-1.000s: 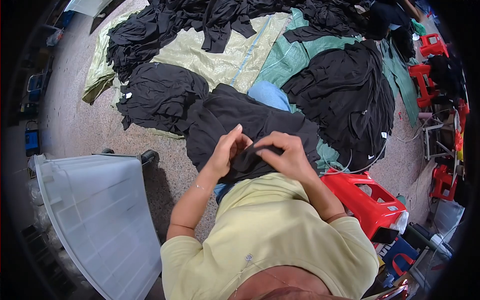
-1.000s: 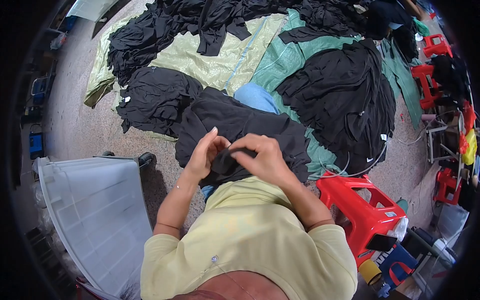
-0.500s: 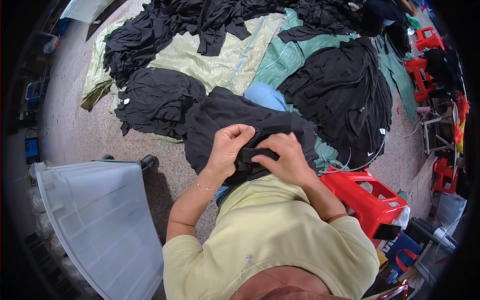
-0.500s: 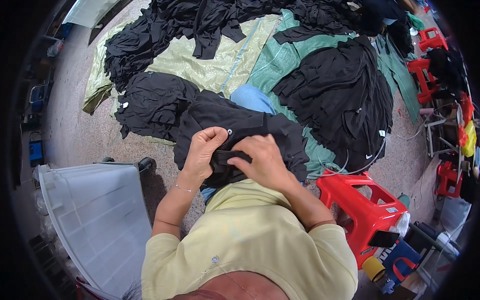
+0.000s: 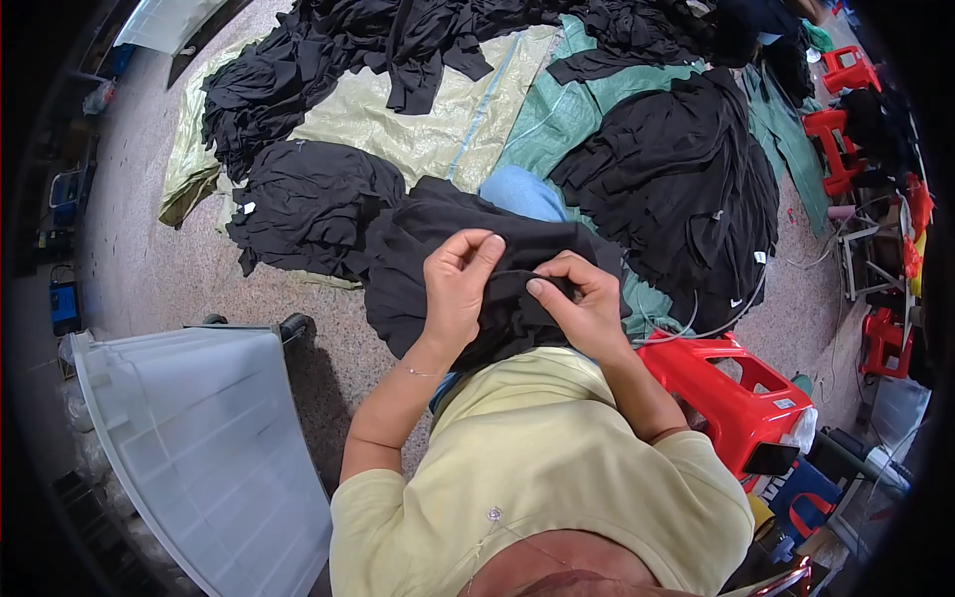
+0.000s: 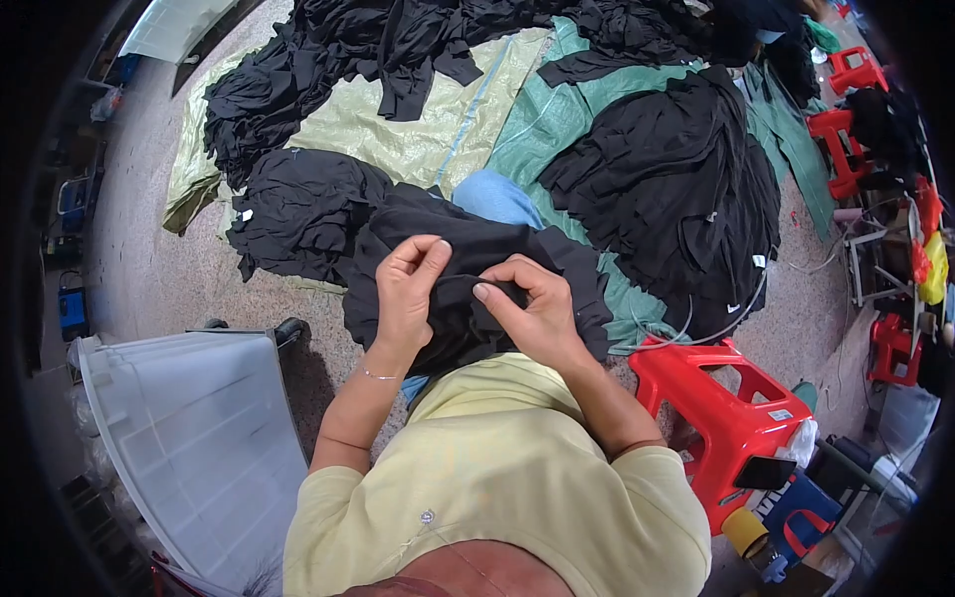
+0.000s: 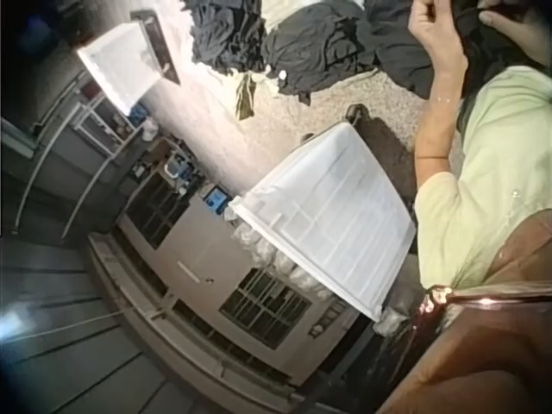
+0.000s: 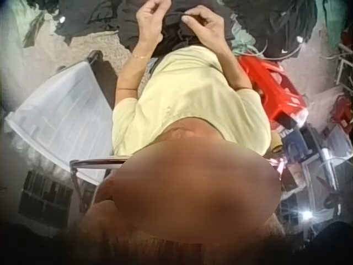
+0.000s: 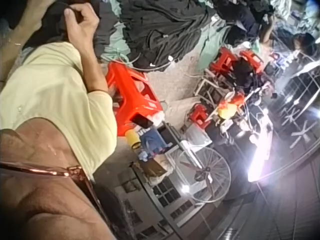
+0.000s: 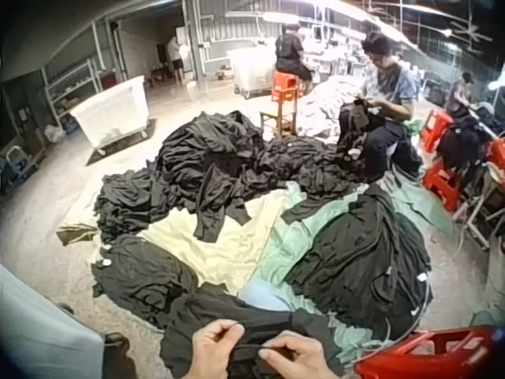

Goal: Inspecting black garments for quality control, checking seams and fabric.

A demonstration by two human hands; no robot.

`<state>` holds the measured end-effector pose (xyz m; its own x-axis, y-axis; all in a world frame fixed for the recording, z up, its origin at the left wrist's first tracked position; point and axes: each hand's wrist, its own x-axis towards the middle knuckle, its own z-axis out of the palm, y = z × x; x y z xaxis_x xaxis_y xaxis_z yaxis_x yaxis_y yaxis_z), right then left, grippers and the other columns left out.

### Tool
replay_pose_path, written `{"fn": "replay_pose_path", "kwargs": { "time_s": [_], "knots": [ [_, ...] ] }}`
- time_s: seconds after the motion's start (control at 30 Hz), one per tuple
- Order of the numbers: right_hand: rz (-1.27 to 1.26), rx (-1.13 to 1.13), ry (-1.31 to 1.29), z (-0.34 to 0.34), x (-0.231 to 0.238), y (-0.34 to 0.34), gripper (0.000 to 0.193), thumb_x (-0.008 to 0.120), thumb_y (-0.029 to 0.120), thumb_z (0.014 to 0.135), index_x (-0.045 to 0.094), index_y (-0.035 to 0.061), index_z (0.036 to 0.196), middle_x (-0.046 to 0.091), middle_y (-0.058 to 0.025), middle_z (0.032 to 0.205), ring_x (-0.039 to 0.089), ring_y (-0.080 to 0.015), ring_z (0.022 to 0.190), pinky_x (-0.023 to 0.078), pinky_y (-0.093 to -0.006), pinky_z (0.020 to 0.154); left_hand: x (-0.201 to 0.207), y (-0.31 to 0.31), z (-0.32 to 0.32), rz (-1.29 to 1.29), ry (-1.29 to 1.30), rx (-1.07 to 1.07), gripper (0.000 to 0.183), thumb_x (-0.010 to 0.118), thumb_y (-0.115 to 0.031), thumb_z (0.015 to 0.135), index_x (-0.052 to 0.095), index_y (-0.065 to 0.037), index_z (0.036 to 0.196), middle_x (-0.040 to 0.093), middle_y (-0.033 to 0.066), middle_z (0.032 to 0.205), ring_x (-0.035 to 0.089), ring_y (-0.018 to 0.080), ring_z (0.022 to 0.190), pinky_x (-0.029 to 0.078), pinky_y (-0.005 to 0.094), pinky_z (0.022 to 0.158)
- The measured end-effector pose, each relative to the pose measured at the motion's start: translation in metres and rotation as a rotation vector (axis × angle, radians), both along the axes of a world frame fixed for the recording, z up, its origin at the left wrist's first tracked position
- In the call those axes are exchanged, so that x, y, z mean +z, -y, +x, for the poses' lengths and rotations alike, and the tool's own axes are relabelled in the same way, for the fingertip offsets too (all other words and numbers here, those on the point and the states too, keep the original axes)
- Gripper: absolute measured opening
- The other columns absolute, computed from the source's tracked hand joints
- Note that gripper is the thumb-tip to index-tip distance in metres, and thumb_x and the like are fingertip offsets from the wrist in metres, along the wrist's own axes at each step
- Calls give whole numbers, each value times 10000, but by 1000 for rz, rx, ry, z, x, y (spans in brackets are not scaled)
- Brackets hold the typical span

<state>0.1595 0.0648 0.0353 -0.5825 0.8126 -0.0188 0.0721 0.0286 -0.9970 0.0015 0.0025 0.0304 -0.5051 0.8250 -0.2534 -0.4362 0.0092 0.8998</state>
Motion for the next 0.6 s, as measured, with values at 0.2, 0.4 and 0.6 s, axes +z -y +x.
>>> {"fn": "replay_pose_path", "kwargs": {
  "time_s": [0.2, 0.4, 0.6],
  "knots": [
    [-63, -54, -121, -12, 2, 6, 37, 655, -15, 857, 631, -19, 885, 608, -26, 855, 541, -83, 822, 427, -225, 753, -7, 5, -2, -134, -596, -108, 131, 720, -81, 875, 678, 38, 840, 620, -27, 695, 504, 21, 660, 435, 221, 583],
    [196, 152, 16, -3, 12, -4, 101, 684, -42, 796, 619, -20, 870, 576, -86, 766, 563, -183, 676, 432, -277, 617, -25, 15, -6, -92, 33, -264, 96, 695, -69, 898, 710, 16, 854, 683, -14, 814, 576, 23, 746, 458, 195, 675],
    [477, 8, 82, -15, 17, 6, 117, 723, -36, 762, 643, -7, 842, 612, -122, 762, 615, -255, 671, 472, -314, 616, -28, 23, -18, -28, 54, -358, 96, 669, -69, 918, 703, 16, 889, 660, -41, 822, 537, 2, 749, 434, 183, 668]
  ]
}}
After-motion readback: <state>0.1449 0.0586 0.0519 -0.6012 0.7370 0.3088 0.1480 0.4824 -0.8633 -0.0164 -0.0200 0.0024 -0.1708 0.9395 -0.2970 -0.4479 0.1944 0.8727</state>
